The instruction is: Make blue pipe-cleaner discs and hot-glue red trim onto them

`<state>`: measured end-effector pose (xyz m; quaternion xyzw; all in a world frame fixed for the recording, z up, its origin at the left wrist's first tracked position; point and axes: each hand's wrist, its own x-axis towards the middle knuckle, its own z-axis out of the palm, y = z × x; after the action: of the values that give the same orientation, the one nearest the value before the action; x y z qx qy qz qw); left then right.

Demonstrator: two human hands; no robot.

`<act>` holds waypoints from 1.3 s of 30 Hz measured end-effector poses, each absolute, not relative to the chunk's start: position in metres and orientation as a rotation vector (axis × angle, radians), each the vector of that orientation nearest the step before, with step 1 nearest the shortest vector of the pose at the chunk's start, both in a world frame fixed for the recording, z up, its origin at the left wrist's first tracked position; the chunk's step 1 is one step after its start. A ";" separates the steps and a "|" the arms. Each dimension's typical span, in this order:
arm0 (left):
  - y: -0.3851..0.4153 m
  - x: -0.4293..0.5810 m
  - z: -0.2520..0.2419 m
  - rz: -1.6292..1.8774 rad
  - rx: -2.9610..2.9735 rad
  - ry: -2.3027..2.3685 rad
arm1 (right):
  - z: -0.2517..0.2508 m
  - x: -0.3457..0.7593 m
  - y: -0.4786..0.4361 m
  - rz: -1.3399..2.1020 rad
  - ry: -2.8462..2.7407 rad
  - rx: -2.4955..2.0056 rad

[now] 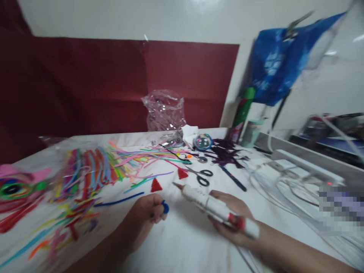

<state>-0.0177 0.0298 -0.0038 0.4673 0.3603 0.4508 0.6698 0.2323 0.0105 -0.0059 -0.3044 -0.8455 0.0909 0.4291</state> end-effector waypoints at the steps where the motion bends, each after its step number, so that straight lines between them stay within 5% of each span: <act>1: 0.032 -0.018 -0.005 1.032 1.057 0.832 | -0.006 0.233 0.012 0.183 -2.158 -0.656; 14: 0.029 -0.012 -0.002 1.067 1.059 0.941 | 0.007 0.308 0.042 -0.329 -2.114 -1.590; 21: 0.018 -0.012 0.004 1.001 1.226 0.921 | -0.033 0.331 0.046 -0.314 -2.237 -1.609; 28: 0.015 -0.015 0.007 0.948 1.297 0.909 | 0.007 0.318 0.030 -0.248 -2.272 -1.344; 39: 0.012 -0.017 0.003 0.940 1.348 0.786 | 0.033 0.159 -0.005 0.733 -2.070 -0.833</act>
<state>-0.0167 0.0120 0.0032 0.5844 0.3409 0.4077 0.6132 0.1594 -0.0055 0.0329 -0.3273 -0.8130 0.2878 0.3860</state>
